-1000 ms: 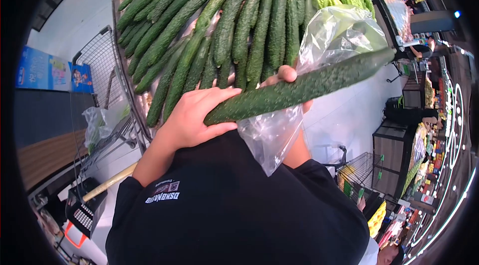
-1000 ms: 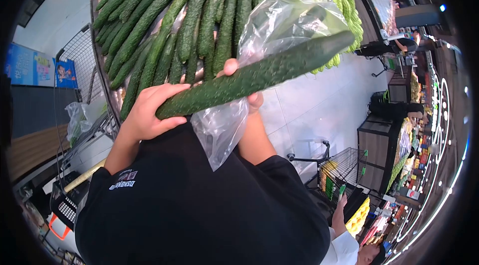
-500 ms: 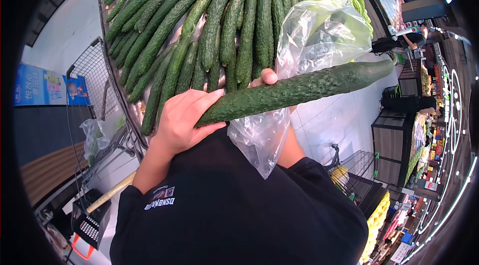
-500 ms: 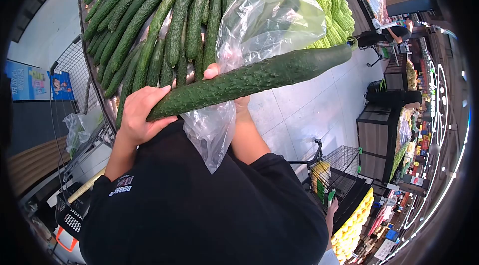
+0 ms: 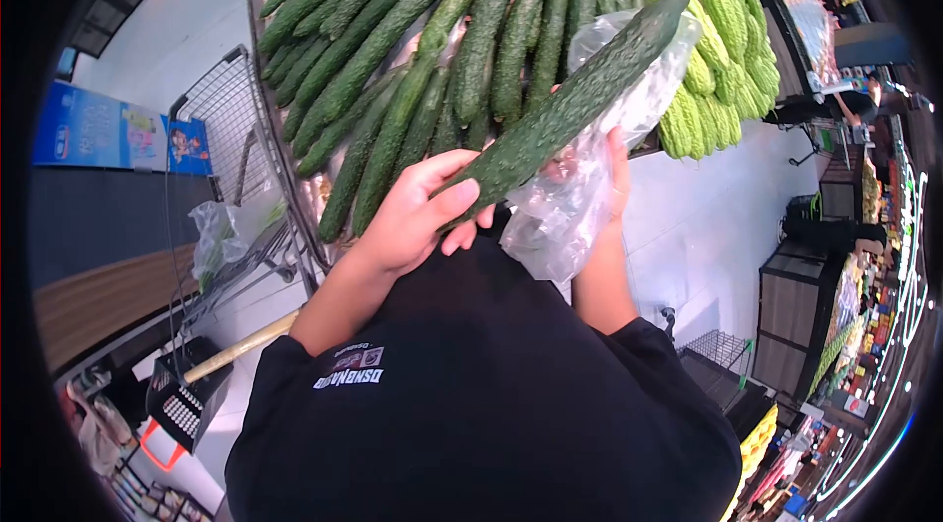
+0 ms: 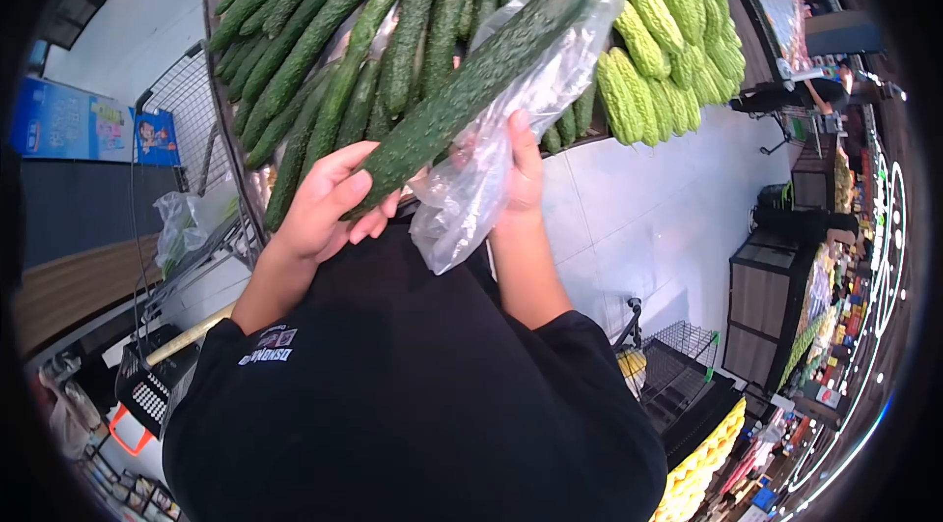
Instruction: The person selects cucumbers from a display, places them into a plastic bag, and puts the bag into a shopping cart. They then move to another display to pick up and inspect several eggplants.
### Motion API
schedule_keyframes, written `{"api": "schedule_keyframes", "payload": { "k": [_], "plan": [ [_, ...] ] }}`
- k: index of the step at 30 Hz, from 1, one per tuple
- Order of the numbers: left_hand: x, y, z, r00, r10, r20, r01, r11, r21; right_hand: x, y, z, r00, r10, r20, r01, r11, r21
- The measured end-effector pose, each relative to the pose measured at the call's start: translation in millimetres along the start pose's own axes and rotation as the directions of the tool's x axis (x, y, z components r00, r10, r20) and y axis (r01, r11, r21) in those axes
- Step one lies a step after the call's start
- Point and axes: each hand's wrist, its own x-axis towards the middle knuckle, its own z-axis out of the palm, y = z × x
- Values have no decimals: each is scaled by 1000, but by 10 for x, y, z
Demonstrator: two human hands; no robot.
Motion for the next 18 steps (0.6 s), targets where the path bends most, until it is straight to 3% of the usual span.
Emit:
{"api": "schedule_keyframes", "payload": {
  "k": [2, 5, 18],
  "plan": [
    [6, -4, -18, 1000, 8, -4, -8, 1000, -14, -14, 11, -178, 996, -22, -89, 18, 999, -36],
    [12, 19, -30, 1000, -17, 2, 17, 994, -111, -8, -8, -210, 993, 18, 118, -24, 999, 45],
    [5, 46, -13, 1000, -5, 28, 9, 988, -152, -24, 35, -81, 981, -23, 190, -3, 991, 134]
  ]
}}
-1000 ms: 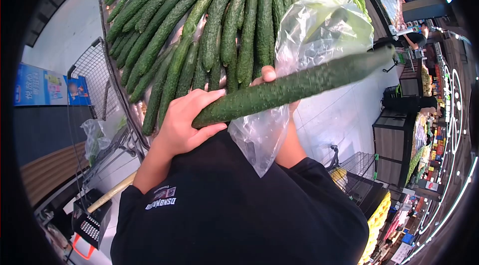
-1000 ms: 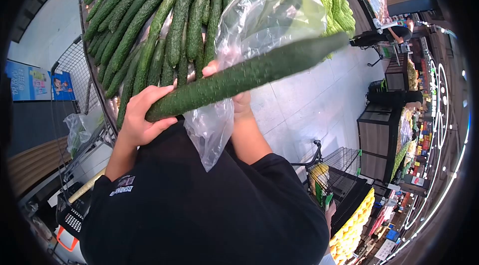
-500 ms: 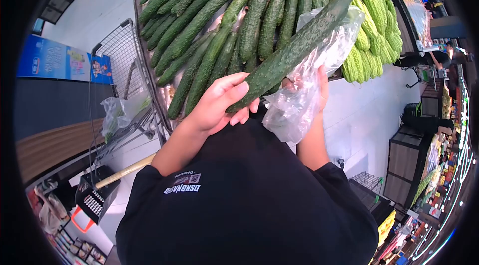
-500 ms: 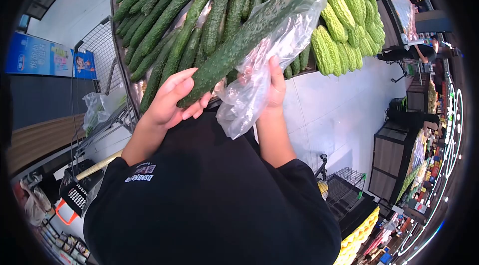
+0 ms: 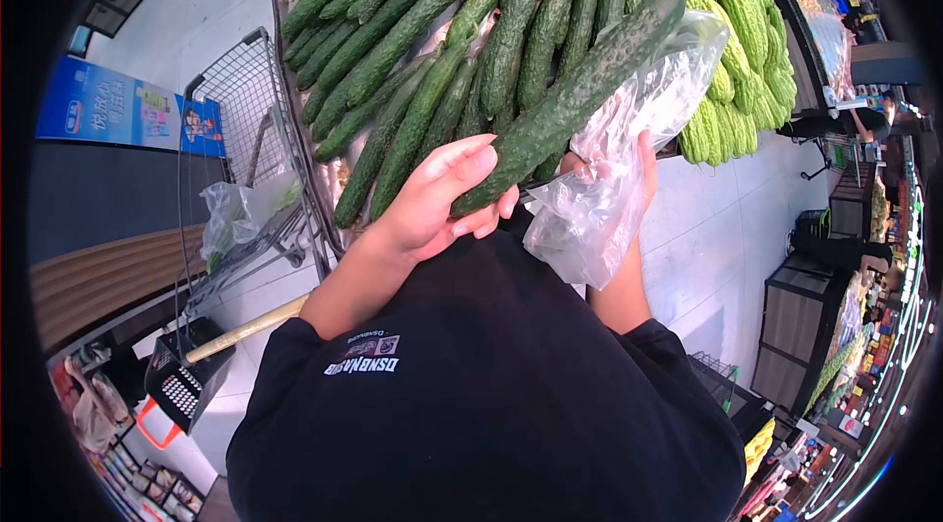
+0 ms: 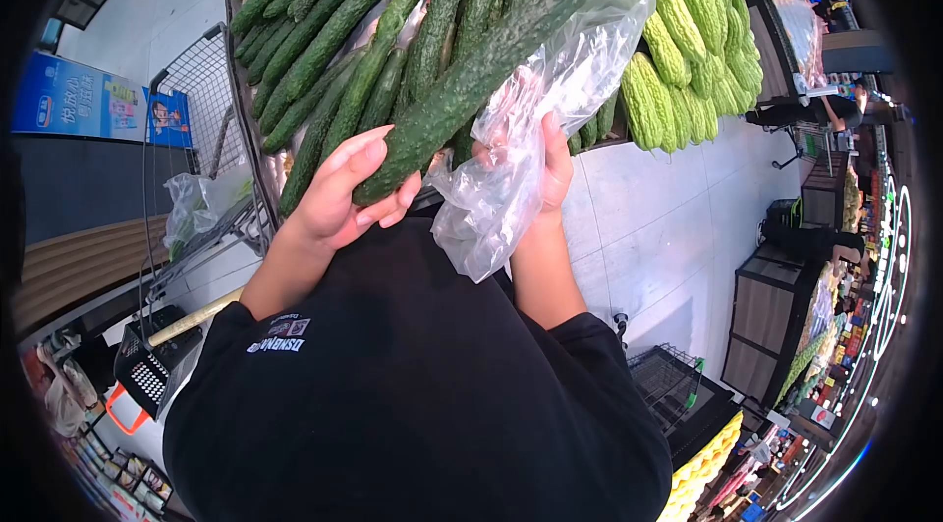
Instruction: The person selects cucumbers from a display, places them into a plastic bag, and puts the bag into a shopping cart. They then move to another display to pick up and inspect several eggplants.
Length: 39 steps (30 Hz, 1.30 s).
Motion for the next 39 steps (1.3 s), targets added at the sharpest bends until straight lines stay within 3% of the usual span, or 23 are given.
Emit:
{"api": "schedule_keyframes", "payload": {
  "k": [6, 8, 12, 14, 15, 17, 21, 23, 26, 27, 30, 37, 39],
  "plan": [
    [-19, -17, 1, 1000, -1, 5, 1, 1000, -14, -8, 0, -38, 1000, 24, -4, -25, 1000, -18],
    [-28, -18, 20, 1000, 5, 14, -6, 1000, 20, -9, 18, 28, 974, -38, -224, 10, 992, -127],
    [-54, -6, 63, 1000, 17, 22, -18, 997, 73, 7, 3, 115, 986, -11, -165, -7, 994, -109],
    [-62, -23, 59, 999, 18, 44, -25, 988, 150, -13, 37, 240, 928, -65, -368, -28, 970, -242],
    [-67, -34, 54, 999, 17, 45, -24, 988, 151, -23, 15, 156, 928, -66, -368, -26, 970, -241],
    [-77, -50, 42, 997, 21, 70, -31, 988, 151, -32, -35, -26, 996, 57, -62, -62, 994, -88],
    [-80, -28, 78, 996, 31, 85, -43, 989, 138, -72, 24, -10, 985, -47, -165, 13, 979, -204],
    [-79, -9, 109, 996, 51, 69, -58, 992, 113, -57, 33, -8, 999, -47, -16, 44, 987, -153],
    [-72, 3, 109, 997, 56, 50, -61, 993, 102, -82, 38, -20, 997, -72, 32, 77, 979, -188],
    [-73, 1, 92, 997, 55, 50, -60, 993, 103, -82, 55, 8, 994, -110, -17, 101, 956, -274],
    [-78, -21, 37, 994, 59, 94, -62, 998, 30, -118, -7, -122, 994, -23, 103, 47, 971, -233],
    [-71, -21, 28, 995, 59, 77, -54, 996, -67, -129, 35, -60, 994, -28, 102, 55, 962, -267],
    [-70, -18, 22, 995, 59, 83, -53, 996, -73, -96, 43, -59, 983, -21, 182, 68, 964, -256]
  ]
}}
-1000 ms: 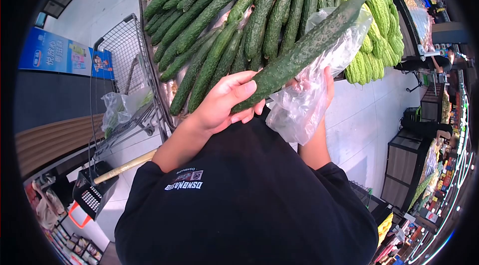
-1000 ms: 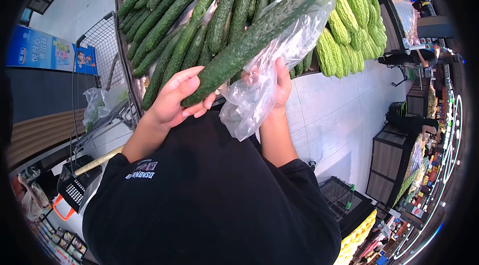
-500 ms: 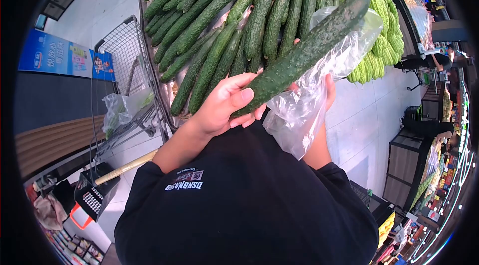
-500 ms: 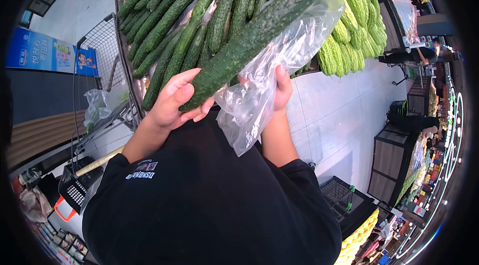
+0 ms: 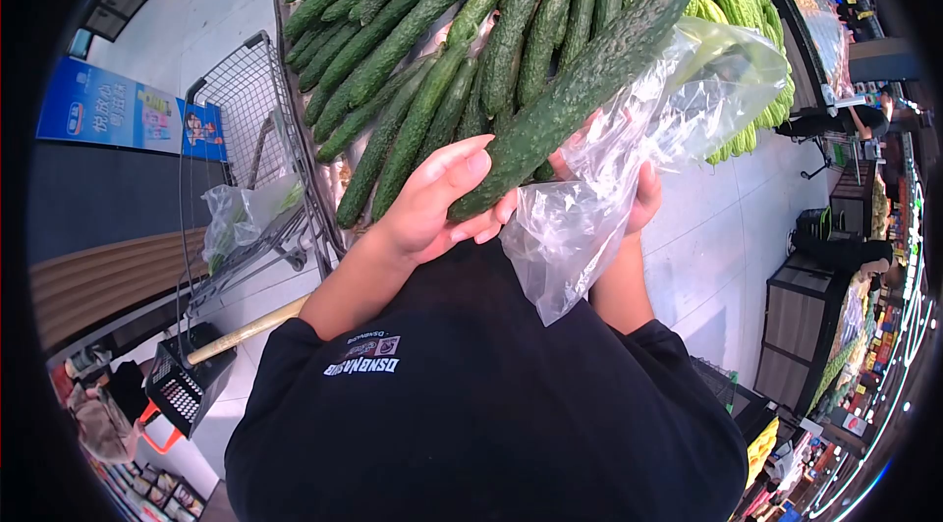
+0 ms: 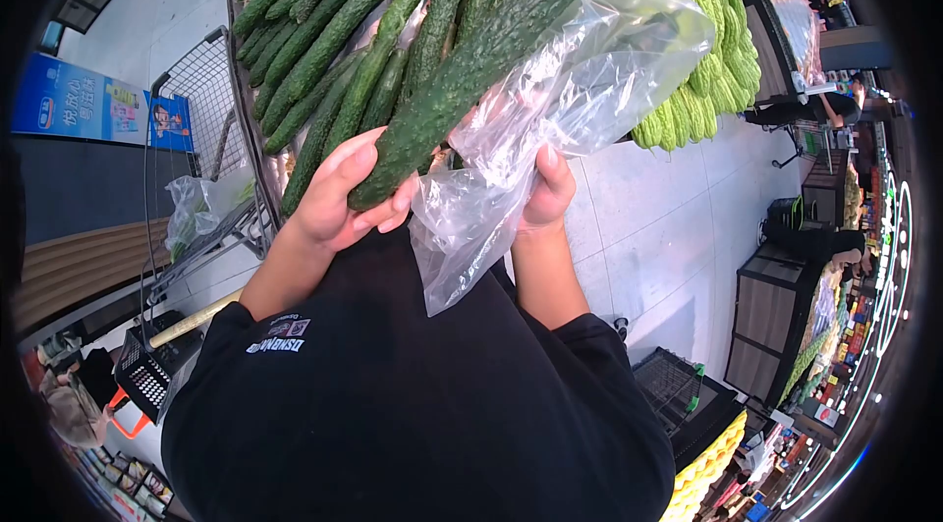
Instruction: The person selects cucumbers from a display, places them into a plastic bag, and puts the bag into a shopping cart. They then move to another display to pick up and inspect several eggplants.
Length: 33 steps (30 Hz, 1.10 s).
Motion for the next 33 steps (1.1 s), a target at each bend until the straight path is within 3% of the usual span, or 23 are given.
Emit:
{"api": "schedule_keyframes", "payload": {
  "k": [3, 4, 6, 11, 15, 17, 19, 21, 23, 24, 25, 28, 30, 33],
  "plan": [
    [0, 8, -16, 1000, -29, 1, 29, 998, 49, 11, 16, -157, 993, -8, 120, 0, 998, 64],
    [5, 13, -35, 999, -25, 37, 19, 987, 160, -15, 3, -176, 993, -8, 122, 0, 998, 64],
    [14, 48, -57, 997, -59, 53, 41, 953, 300, -59, -26, -96, 993, 73, -93, -85, 988, -132],
    [24, 34, -48, 998, -62, 4, 57, 943, 328, -42, 9, -37, 989, 62, -136, -92, 968, -232],
    [79, 45, -92, 984, 96, -151, -8, 866, 500, 36, 42, 145, 970, 139, -198, -187, 949, -255],
    [127, 151, -103, 936, 178, -303, 47, 790, 611, 138, 112, 293, 982, 14, -186, -64, 962, -267],
    [211, 178, -267, 905, 262, -335, 47, 721, 691, 110, 87, 255, 985, 11, -174, -56, 964, -259],
    [363, 235, -420, 868, 411, -279, 56, 476, 878, 55, 49, 264, 978, 34, -207, -61, 991, -123],
    [535, 258, -692, 833, 506, -225, 51, 334, 941, -26, 14, 232, 977, 26, -212, -59, 987, -151],
    [600, 296, -725, 826, 524, -206, 31, 323, 946, -58, -4, 237, 973, 34, -230, -72, 985, -158],
    [654, 307, -833, 798, 572, -187, 95, 187, 978, -89, -17, 239, 968, 41, -248, -83, 983, -164],
    [753, 360, -788, 775, 613, -153, 82, 142, 986, -235, -31, 148, 966, 19, -257, -67, 982, -178],
    [829, 358, -807, 743, 664, -83, 209, -112, 971, -392, -28, -15, 953, 41, -299, -94, 982, -163],
    [925, 417, -636, 777, 604, -179, 316, -128, 940, -554, -11, -153, 937, 2, -348, -61, 985, -159]
  ]
}}
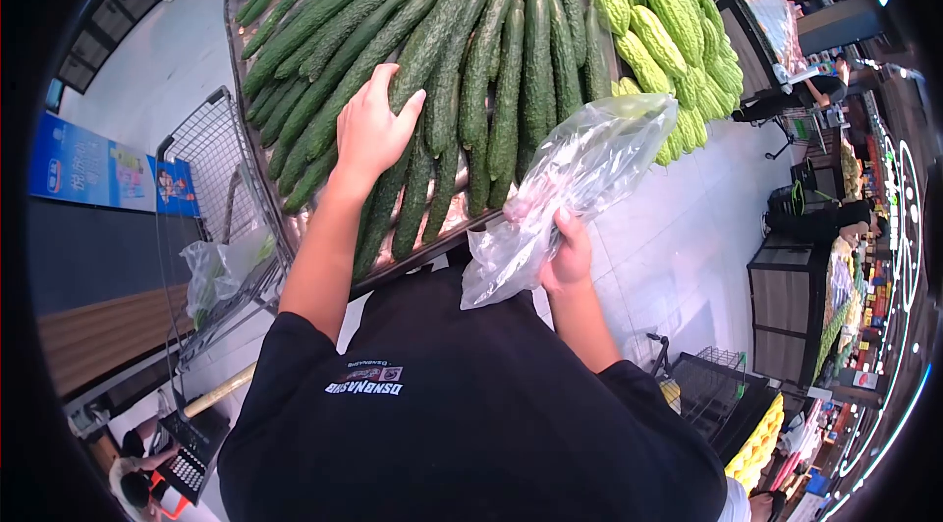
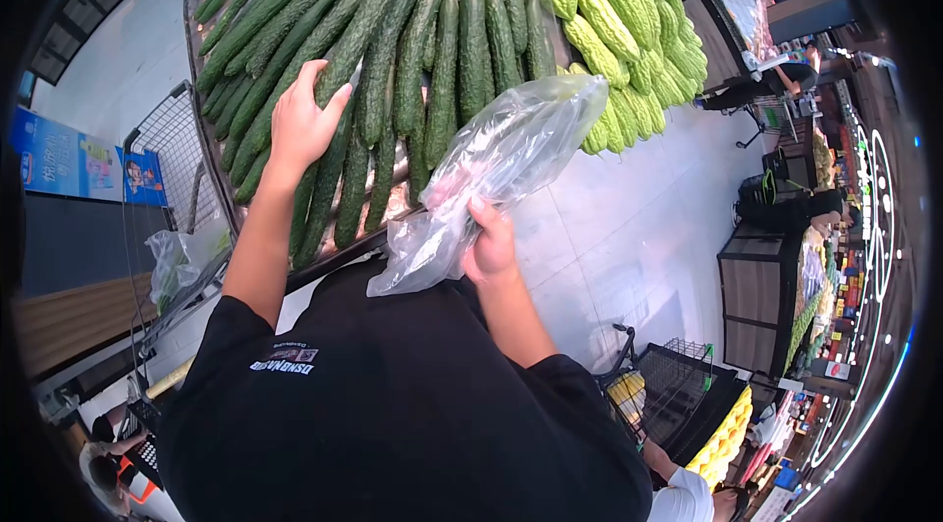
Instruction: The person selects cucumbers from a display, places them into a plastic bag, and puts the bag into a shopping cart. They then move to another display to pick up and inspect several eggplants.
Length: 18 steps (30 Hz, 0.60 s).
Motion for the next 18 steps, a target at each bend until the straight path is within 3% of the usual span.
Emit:
{"api": "schedule_keyframes", "payload": {
  "k": [1, 2, 5, 8, 18],
  "plan": [
    [34, -72, 92, 992, 100, -76, -95, 994, 61, -52, -16, -30, 1000, -6, -5, 6, 1000, -4],
    [42, -54, 102, 992, 103, -73, -99, 994, 54, -85, -67, 58, 999, 16, -39, -15, 999, 29],
    [60, 35, 145, 999, 17, -27, -14, 996, 94, -163, -133, 93, 998, 29, -58, -26, 998, 56],
    [31, 31, 267, 995, 44, -91, -28, 984, 174, -213, -160, 55, 999, 25, -36, -22, 998, 65],
    [-41, 167, 326, 998, -43, -45, 55, 945, 321, -117, -285, -166, 988, 142, -63, -139, 989, 49]
  ]
}}
